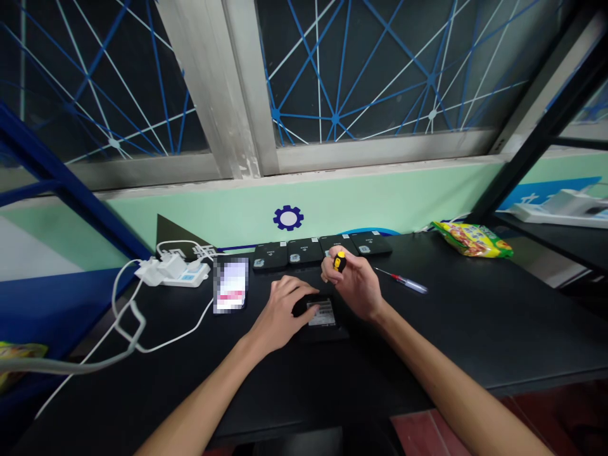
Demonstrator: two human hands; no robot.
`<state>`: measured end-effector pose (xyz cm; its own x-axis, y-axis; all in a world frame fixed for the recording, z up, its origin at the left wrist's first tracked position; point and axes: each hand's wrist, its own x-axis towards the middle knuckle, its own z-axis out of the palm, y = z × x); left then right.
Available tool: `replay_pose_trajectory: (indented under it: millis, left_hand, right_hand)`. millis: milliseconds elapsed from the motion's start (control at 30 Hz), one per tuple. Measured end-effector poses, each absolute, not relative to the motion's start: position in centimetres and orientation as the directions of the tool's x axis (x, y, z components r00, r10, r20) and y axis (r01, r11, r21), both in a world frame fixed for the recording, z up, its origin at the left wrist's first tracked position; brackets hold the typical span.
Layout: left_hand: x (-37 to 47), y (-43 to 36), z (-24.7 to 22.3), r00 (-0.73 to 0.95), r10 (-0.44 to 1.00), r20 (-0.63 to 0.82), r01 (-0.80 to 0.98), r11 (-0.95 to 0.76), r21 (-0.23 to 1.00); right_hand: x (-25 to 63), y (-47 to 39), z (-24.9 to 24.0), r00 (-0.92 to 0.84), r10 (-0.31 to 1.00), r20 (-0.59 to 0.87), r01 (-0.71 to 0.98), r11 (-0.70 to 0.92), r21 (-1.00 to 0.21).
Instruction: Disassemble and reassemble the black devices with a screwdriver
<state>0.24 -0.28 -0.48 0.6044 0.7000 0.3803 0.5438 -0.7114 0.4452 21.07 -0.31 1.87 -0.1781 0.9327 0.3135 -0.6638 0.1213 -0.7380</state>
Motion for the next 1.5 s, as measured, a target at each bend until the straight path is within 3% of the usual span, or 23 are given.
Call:
replay_pose_trajectory:
  millis: [233,433,667,1000,1267,1500]
  left_hand:
    - [0.3,-0.2,-0.6,0.604,0.695,0.389,0.54,-0.717,0.441]
    - [0.2,-0.2,-0.6,0.608,0.693,0.388,0.542,-0.719,0.436]
    - [0.3,-0.3,-0.4,0.607,0.696,0.382,0.546,-0.715,0.436]
    - [0.2,-0.3,-0.6,0.603,0.696,0.39,0.542,-0.716,0.44]
    - [0.4,-0.3,-0.5,0.603,0.698,0.386,0.544,-0.714,0.441]
    - [0.3,-0.3,-0.5,0.604,0.693,0.393,0.542,-0.719,0.435]
  right_hand:
    - [21.2,-0.1,1.7,-0.171,0.942,0.288,-0.592,0.135,-0.794]
    - [21.1,-0.1,1.5,-0.147,0.939,0.309,-0.638,0.149,-0.755]
    - [21.0,0.0,1.3,-0.16,0.947,0.28,-0.54,0.154,-0.827]
    - [21.5,-0.4,2.8,-0.189,0.934,0.304,-0.703,0.087,-0.705]
    - [21.3,-0.2,2.0,-0.196,0.93,0.31,-0.612,0.13,-0.78]
    - [21.1,-0.3,1.7,-0.156,0.926,0.343,-0.662,0.16,-0.732]
